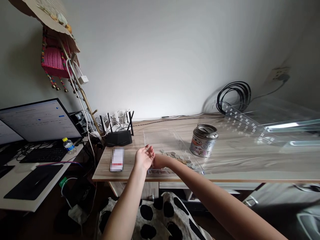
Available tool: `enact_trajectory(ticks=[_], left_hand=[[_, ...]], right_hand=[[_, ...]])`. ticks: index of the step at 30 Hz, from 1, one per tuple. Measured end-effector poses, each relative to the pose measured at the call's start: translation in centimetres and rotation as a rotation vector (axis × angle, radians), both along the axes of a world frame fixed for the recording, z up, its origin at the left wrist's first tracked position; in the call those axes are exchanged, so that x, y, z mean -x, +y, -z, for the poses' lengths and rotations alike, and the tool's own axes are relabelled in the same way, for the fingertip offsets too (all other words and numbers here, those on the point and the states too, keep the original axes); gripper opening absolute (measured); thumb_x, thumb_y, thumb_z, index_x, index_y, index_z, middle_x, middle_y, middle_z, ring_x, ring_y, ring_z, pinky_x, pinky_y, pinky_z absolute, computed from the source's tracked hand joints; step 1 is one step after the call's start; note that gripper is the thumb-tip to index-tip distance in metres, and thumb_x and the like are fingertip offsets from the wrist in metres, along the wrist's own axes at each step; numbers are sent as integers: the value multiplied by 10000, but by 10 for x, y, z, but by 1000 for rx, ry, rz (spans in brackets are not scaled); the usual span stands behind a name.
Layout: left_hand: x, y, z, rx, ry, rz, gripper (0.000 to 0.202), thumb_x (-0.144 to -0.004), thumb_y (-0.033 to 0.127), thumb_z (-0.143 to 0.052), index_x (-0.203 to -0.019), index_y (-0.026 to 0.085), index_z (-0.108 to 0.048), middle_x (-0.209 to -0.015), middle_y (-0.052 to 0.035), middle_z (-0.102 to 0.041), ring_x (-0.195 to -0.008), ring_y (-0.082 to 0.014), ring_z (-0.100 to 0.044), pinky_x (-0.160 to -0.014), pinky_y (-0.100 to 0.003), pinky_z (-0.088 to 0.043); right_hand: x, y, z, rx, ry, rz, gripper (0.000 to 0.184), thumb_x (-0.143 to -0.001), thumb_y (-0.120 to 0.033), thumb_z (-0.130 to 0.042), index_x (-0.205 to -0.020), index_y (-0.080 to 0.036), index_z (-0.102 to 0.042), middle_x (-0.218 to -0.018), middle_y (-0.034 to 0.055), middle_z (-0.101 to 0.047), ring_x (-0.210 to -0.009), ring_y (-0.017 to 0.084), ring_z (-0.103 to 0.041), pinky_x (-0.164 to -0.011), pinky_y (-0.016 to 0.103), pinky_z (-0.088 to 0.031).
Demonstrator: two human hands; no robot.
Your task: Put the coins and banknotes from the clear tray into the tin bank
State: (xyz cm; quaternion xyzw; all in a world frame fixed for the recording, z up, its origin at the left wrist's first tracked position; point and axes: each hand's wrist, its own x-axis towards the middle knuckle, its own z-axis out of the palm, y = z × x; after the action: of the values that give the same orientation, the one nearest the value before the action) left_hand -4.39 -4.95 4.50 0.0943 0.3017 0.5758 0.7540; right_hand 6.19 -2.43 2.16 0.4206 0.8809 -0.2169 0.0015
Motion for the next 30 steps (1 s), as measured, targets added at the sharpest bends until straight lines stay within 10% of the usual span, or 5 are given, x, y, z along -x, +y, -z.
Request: enact_trajectory(ticks=[5, 10, 19, 30], left_hand=[[-8, 2, 0, 26, 115, -125, 169, -739, 201, -414, -809, 135, -554, -830, -79, -570, -679, -125, -555, -596, -240, -427], [-34, 8, 8, 98, -63, 26, 222, -793, 224, -358, -713, 117, -535, -771, -112, -562, -691, -162, -566, -576, -265, -441], [-33, 25, 34, 44, -123, 64, 240, -735, 195, -418, -503, 162, -367, -385, 74, -242, -287, -33, -171, -306, -159, -107], [-37, 27, 46, 26, -16, 13, 85, -706, 170, -431, -702, 123, -501, -519, 22, -427, -365, -36, -333, -353, -148, -221]], right_hand=[[-25, 7, -29, -36, 99, 153, 211, -694, -252, -472, -722, -128, -640, -680, 58, -640, -578, 134, -561, -503, 212, -425], [-56, 17, -62, -79, 322, 254, 324, -728, -387, -473, -907, -152, -605, -818, 63, -638, -665, 133, -571, -571, 224, -444], [-119, 11, 6, -41, -40, 307, 768, -388, -400, -730, -1094, -187, -517, -1016, 88, -545, -881, 226, -526, -728, 295, -412], [-108, 1, 5, 19, 22, 161, 121, -554, -250, -601, -653, -184, -623, -697, 11, -615, -628, 145, -541, -538, 224, -381]])
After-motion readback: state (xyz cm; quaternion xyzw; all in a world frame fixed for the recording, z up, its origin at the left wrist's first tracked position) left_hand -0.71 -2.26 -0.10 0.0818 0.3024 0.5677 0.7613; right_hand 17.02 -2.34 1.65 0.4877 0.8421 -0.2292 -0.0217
